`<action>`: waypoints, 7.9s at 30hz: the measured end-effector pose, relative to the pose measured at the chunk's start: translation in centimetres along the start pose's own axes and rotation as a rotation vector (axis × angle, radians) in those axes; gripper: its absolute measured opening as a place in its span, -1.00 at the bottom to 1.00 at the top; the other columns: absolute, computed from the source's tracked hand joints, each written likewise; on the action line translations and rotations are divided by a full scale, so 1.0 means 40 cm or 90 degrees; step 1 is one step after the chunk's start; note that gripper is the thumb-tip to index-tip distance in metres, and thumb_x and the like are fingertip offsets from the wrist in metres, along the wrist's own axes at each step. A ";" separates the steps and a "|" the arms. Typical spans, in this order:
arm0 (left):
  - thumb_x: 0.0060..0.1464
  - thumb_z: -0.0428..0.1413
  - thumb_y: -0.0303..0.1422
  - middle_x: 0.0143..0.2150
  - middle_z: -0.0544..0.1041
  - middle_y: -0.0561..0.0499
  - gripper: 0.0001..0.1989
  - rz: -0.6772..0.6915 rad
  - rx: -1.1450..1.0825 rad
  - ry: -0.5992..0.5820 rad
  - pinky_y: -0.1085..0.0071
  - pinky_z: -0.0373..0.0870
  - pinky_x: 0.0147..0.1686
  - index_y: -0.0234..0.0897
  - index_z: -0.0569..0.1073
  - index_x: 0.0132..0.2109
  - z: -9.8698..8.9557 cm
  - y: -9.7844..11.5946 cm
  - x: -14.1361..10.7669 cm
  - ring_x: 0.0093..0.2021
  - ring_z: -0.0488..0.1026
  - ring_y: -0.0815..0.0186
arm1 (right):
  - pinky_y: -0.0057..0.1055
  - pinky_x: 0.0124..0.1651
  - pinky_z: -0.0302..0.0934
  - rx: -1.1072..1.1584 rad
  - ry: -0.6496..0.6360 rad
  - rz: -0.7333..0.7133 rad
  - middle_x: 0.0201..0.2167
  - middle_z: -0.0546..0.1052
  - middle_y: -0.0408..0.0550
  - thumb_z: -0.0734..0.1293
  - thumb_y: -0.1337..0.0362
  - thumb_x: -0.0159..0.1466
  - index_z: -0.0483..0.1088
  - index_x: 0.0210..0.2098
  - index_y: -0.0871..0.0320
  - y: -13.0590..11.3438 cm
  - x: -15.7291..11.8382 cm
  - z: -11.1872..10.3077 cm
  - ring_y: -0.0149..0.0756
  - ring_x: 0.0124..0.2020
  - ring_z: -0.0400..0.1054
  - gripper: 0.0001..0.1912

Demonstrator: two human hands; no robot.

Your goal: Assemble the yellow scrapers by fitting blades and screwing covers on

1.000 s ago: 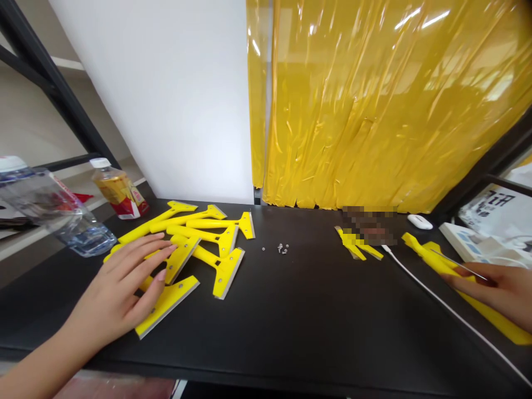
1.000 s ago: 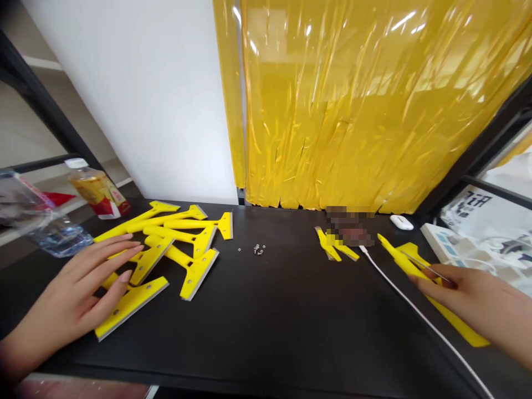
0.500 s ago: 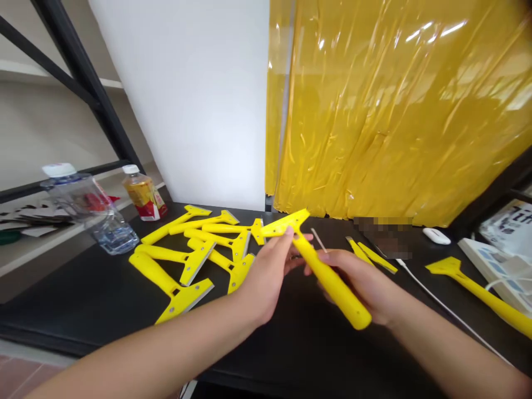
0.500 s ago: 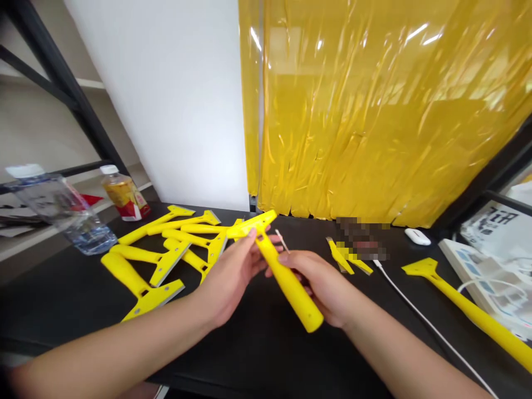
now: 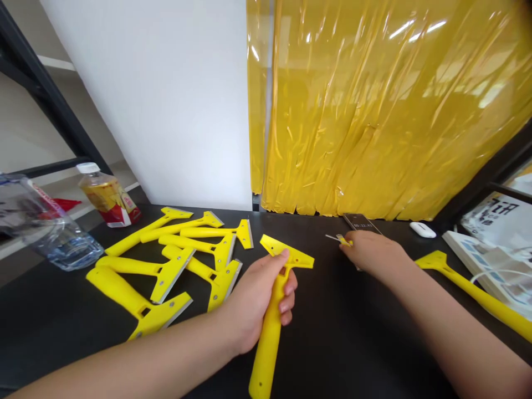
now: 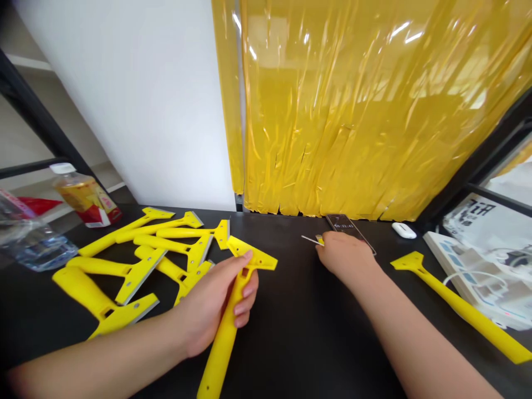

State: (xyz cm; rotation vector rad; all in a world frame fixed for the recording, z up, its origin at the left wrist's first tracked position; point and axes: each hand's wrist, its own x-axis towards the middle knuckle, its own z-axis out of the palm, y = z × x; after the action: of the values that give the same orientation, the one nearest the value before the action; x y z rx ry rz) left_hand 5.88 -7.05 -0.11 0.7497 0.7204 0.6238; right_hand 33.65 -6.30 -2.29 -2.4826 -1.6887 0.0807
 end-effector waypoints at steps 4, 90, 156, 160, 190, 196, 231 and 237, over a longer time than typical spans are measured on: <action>0.30 0.08 0.04 -0.62 0.22 0.16 -0.51 -0.033 0.040 -0.079 0.51 0.09 -0.66 -0.21 0.27 -0.44 -0.014 -0.010 0.013 -0.68 0.08 0.46 | -0.12 0.10 0.22 -0.021 -0.048 -0.045 0.04 0.61 0.17 0.36 0.22 0.30 0.54 0.04 0.12 -0.026 -0.002 0.021 0.12 0.11 0.47 -0.66; 0.36 0.03 -0.03 -0.43 0.49 0.07 -0.66 0.064 0.329 -0.070 0.58 0.23 -0.81 -0.24 0.37 -0.18 -0.021 -0.021 0.010 -0.70 0.30 0.47 | -0.46 -0.47 -0.12 0.649 -0.349 -0.224 -0.56 0.20 -0.32 0.50 0.03 0.25 0.26 -0.43 0.11 -0.142 -0.142 -0.060 -0.47 -0.52 -0.03 -0.59; 0.37 0.00 0.00 -0.48 0.48 0.08 -0.64 0.053 0.233 -0.090 0.56 0.26 -0.80 -0.22 0.36 -0.16 -0.037 -0.019 0.034 -0.69 0.30 0.43 | -0.53 -0.60 -0.25 0.805 -0.359 -0.125 -0.50 0.31 -0.28 0.51 -0.13 0.20 0.35 -0.27 0.09 -0.173 -0.147 -0.005 -0.52 -0.57 0.00 -0.55; 0.37 0.00 -0.01 -0.48 0.45 0.10 -0.63 0.078 0.301 -0.056 0.55 0.24 -0.79 -0.22 0.33 -0.24 -0.031 -0.014 0.030 -0.69 0.29 0.43 | -0.50 -0.58 -0.14 0.850 -0.176 -0.166 -0.55 0.24 -0.31 0.48 -0.11 0.25 0.38 -0.31 0.10 -0.170 -0.148 -0.014 -0.52 -0.58 -0.05 -0.58; 0.27 0.20 -0.15 -0.12 0.52 -0.03 -0.27 0.229 0.271 0.040 0.47 0.34 -0.58 -0.15 0.13 0.47 -0.051 0.005 0.055 -0.46 0.44 0.38 | -0.44 -0.58 -0.32 0.978 -0.235 -0.090 -0.55 0.24 -0.29 0.42 0.11 0.29 0.30 -0.42 0.13 -0.167 -0.128 0.030 -0.56 -0.63 -0.13 -0.70; 0.25 0.21 -0.15 -0.48 0.47 0.05 -0.72 0.127 0.177 -0.015 0.50 0.19 -0.64 -0.31 0.46 -0.20 -0.049 0.012 0.054 -0.63 0.31 0.45 | -0.44 -0.55 -0.25 0.972 -0.269 -0.145 -0.53 0.22 -0.29 0.41 0.04 0.31 0.33 -0.38 0.12 -0.180 -0.141 0.038 -0.52 -0.60 -0.11 -0.68; 0.25 0.15 -0.13 -0.65 0.34 0.08 -0.69 0.178 0.156 0.085 0.50 0.18 -0.63 -0.28 0.49 -0.33 -0.067 0.015 0.060 -0.65 0.25 0.41 | -0.25 -0.24 0.29 0.376 0.019 -0.249 -0.31 0.64 -0.13 0.31 0.22 0.34 0.57 -0.19 -0.02 -0.112 -0.082 0.030 -0.18 -0.33 0.48 -0.83; 0.27 0.13 -0.15 -0.66 0.36 0.06 -0.68 0.188 0.173 0.079 0.50 0.17 -0.63 -0.31 0.52 -0.31 -0.061 0.014 0.056 -0.67 0.26 0.40 | -0.19 0.08 0.33 0.258 0.013 -0.359 0.07 0.64 -0.12 0.23 0.33 0.39 0.53 0.13 -0.08 -0.152 -0.092 0.094 -0.11 0.04 0.54 -0.59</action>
State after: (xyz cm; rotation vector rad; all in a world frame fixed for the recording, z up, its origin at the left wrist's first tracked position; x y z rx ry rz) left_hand 5.23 -4.17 -1.72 1.0877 0.8260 0.8558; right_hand 26.23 -7.19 -5.27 -1.6604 -2.0485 0.2980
